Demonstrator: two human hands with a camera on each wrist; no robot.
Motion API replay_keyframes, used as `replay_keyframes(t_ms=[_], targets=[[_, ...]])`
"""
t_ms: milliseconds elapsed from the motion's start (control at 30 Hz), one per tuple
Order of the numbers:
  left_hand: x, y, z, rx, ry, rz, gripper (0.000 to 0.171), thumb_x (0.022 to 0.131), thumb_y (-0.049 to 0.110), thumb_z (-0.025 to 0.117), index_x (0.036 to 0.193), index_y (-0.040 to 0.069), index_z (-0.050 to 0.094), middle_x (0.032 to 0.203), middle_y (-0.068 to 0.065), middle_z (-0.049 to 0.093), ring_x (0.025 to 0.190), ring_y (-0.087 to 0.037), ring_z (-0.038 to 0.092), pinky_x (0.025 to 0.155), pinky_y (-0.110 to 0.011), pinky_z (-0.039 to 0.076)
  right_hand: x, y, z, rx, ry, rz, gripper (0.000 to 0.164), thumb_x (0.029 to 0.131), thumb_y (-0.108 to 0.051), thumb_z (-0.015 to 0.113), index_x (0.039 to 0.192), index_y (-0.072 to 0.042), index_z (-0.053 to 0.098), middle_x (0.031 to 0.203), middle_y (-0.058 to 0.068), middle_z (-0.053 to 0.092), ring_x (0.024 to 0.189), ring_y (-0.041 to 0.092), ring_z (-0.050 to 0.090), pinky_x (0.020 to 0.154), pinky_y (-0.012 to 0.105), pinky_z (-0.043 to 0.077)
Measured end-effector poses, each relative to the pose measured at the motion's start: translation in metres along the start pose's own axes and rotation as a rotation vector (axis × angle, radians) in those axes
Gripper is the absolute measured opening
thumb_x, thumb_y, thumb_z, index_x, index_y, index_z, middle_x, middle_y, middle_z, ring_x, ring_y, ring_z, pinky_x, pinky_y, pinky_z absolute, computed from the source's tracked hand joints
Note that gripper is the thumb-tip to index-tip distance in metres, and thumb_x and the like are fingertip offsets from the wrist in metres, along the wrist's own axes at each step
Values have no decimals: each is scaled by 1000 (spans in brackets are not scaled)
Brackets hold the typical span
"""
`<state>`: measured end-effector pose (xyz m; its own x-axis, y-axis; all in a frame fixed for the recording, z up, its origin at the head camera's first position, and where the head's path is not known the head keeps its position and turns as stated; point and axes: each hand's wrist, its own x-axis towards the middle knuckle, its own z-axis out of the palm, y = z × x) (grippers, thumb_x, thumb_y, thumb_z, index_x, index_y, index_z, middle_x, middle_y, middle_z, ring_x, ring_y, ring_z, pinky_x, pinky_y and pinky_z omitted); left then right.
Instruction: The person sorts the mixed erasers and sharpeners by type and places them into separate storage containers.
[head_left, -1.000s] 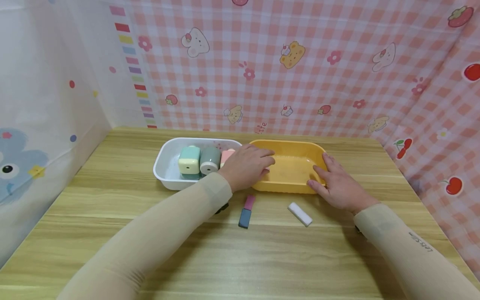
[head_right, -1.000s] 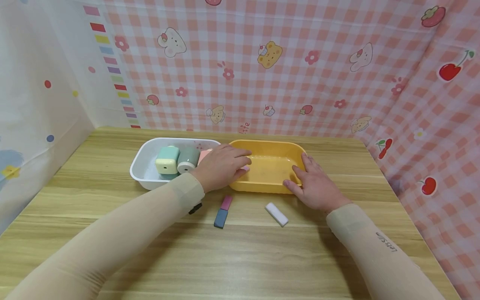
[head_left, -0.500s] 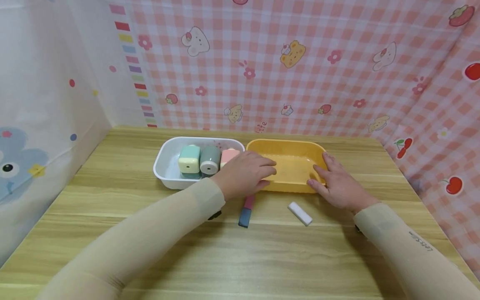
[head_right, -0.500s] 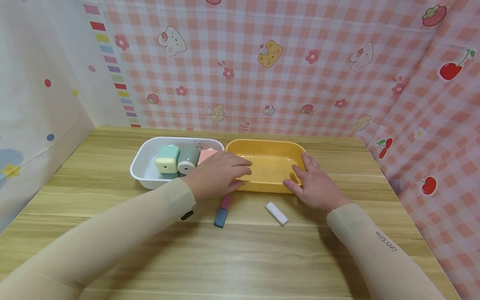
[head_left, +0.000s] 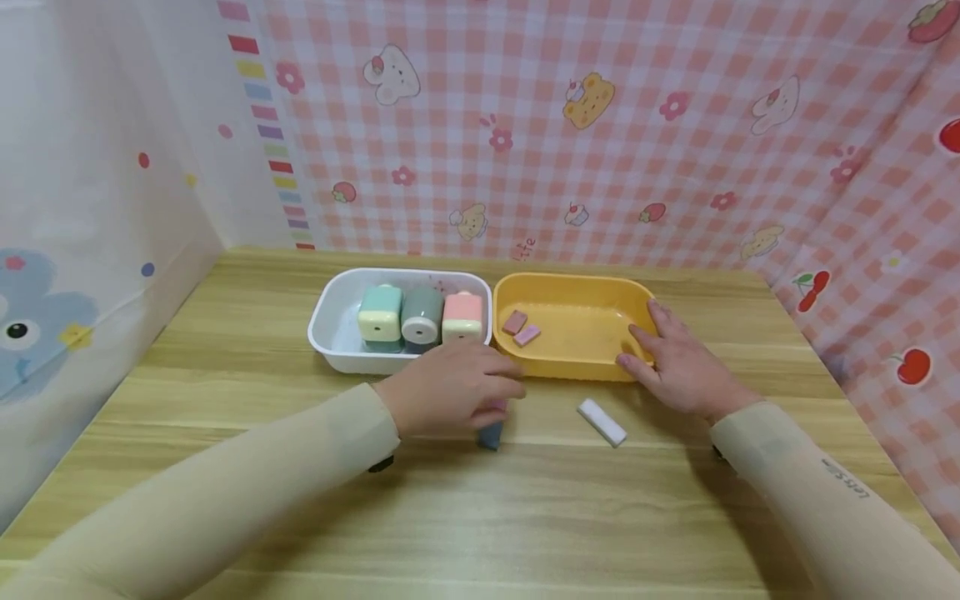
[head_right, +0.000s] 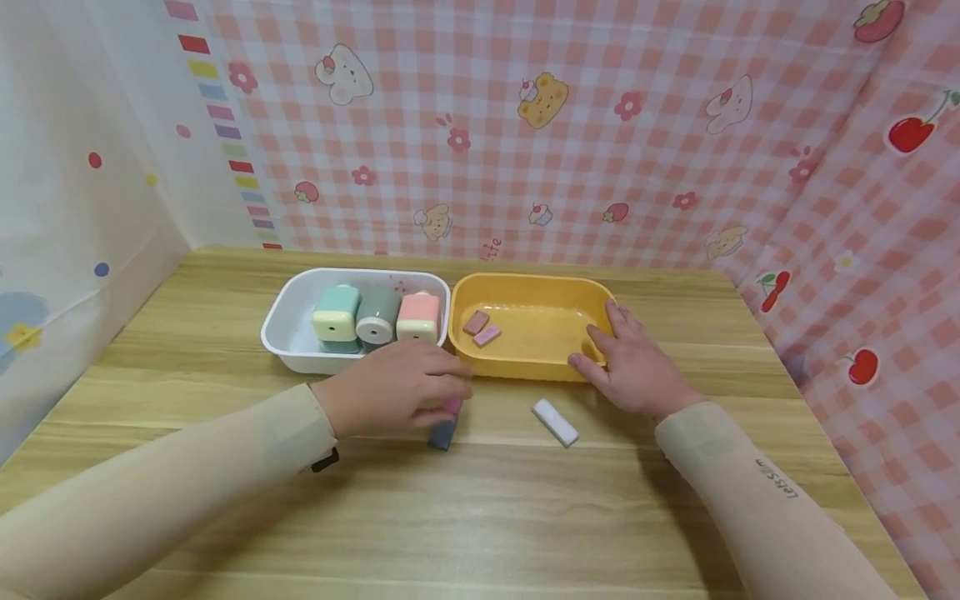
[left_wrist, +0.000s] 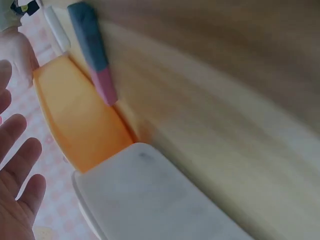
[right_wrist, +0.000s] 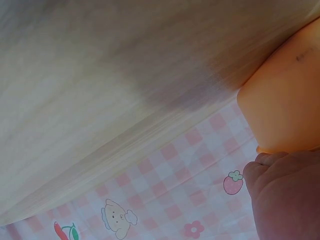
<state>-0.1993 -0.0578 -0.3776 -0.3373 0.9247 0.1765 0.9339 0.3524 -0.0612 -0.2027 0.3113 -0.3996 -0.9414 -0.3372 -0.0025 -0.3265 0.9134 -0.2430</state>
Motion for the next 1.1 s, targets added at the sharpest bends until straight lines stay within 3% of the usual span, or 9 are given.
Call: replay_keyframes(t_ms=[333,733,1100], targets=[[-26,5,5,-4,-17,36,34,96,42,77,125,24,75,138,4,71,119,-20,69,105,-39,54,2,3,-3,-7,-5,5,80,109,-57,44,157,8,40,173,34,4,161,52,7,129,67,15],[-25,10,12,-53,-184,23,30,99,41,73,124,25,76,134,4,72,125,-16,66,110,-39,51,2,3,-1,-6,-5,4,80,110,-57,43,157,8,41,172,34,5,161,53,7,129,67,15],[-26,13,16,-84,-255,-21,30,100,40,72,128,28,76,136,6,72,130,-15,64,115,-41,48,3,2,0,-12,0,-4,80,110,-56,44,156,9,41,172,35,5,160,53,8,129,67,15]])
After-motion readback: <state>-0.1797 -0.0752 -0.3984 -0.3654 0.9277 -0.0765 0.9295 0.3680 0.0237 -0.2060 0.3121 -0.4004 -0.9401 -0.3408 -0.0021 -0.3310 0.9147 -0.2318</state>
